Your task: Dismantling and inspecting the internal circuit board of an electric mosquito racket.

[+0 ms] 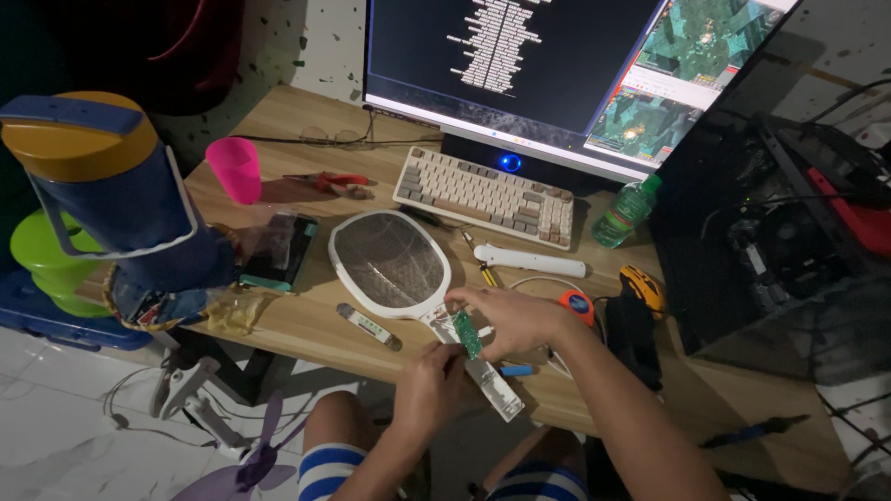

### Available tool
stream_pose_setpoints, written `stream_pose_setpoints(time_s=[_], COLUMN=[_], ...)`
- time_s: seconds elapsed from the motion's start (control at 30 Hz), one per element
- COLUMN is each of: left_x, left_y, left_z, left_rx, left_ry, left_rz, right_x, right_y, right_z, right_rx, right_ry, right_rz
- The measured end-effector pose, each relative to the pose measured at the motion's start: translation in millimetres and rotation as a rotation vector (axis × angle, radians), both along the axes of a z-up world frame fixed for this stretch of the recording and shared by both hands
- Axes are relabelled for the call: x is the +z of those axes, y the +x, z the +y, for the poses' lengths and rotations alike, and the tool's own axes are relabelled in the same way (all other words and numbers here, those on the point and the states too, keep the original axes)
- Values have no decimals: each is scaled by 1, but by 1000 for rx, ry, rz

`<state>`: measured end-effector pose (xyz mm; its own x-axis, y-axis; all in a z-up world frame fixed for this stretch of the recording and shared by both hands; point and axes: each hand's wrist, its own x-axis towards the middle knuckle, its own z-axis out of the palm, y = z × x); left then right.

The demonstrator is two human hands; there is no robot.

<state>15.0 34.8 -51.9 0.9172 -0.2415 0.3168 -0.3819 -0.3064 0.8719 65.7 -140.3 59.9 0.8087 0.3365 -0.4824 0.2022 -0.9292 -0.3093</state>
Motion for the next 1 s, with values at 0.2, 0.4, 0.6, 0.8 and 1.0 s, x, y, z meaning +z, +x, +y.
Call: stream_pose_setpoints(time_s=[0.2,0.4,0.6,0.8,1.0], left_x=[4,-16,-53,-3,101], left_y=[0,1,6,7,0], left_z=[1,0,0,-19,-84], left_rx=[-13,-8,-38,-78,-384], left_ry=[-16,-35,-249,-362,-176], left_rz=[18,92,129,122,69], right_x=[0,11,36,-38,-94], right_y=[0,-17,-89,-186,-221], right_z=[0,-20,-83,-166,-180], right_rx=[10,2,-416,-1092,-1258], right_ry=[-16,95,438,289,65], right_rz=[-9,-213,-667,-879,-715])
